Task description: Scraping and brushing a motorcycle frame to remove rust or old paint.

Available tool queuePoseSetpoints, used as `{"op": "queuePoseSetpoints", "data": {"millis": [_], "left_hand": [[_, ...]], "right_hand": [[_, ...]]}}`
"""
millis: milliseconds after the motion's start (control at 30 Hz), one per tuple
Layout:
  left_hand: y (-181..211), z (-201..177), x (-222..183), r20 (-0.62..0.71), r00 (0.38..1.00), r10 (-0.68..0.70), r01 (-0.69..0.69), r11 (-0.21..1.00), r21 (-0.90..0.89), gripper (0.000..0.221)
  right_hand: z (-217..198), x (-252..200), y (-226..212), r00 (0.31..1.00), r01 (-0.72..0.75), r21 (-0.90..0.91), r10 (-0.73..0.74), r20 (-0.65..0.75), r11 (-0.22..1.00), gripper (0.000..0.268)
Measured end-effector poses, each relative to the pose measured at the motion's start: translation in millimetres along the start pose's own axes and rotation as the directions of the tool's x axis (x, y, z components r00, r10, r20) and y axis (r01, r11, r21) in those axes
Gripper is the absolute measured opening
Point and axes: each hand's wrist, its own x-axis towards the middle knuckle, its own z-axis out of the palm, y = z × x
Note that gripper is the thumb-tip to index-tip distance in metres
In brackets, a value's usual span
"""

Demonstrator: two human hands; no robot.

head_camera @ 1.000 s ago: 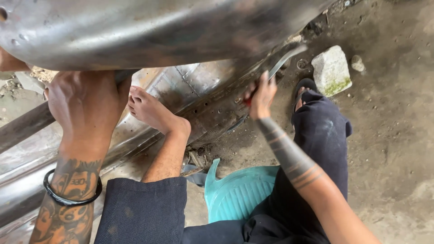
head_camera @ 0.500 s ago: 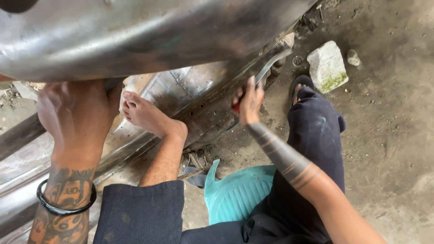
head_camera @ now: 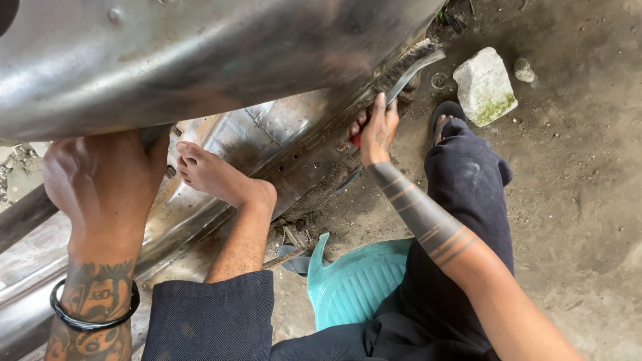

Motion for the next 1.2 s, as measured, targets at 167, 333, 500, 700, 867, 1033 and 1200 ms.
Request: {"op": "queuePoseSetpoints", "data": {"millis": [167, 333, 500, 700, 867, 1033, 1200], "left_hand": [[1.5, 0.2, 0.3, 0.004, 0.999, -0.039, 0.04, 0.998, -0.048, 0.065], [0.3, 2.6, -0.2, -0.025, 1.0, -0.015, 0.015, 1.0, -0.005, 0.066], [0.1, 1.4, 0.6, 0.021, 0.999, -0.031, 0.032, 0.999, -0.036, 0.072], [0.6, 1.8, 0.5, -0.009, 1.0, -0.028, 0.028, 0.999, -0.033, 0.067], [-0.5, 2.5, 0.4, -0.033, 0.999, -0.011, 0.01, 1.0, -0.009, 0.067], [-0.1, -0.8, 1.1, -0.027, 1.0, -0.014, 0.013, 0.999, -0.032, 0.057], [-0.6, 2.7, -1.4, -0.055, 0.998, -0.017, 0.015, 0.999, -0.042, 0.064]], "right_hand": [[9.1, -34.5, -26.7, 0.985, -0.114, -0.055, 0.119, 0.122, 0.992, 0.04], [0.9, -21.6, -13.2, 0.993, -0.069, -0.017, 0.07, 0.091, 0.997, 0.026], [-1.6, -16.5, -10.4, 0.983, -0.028, -0.105, 0.046, 0.175, 0.994, 0.035], [-8.1, -31.8, -11.5, 0.972, 0.022, -0.157, 0.015, 0.235, 0.987, 0.035], [-7.1, -1.7, -4.8, 0.989, -0.07, 0.054, 0.062, 0.131, 0.996, 0.024], [-9.8, -36.6, -3.1, 0.968, -0.028, -0.142, 0.062, 0.241, 0.989, 0.033], [-15.4, -23.4, 3.9, 0.981, -0.042, -0.081, 0.057, 0.188, 0.996, 0.027]]}}
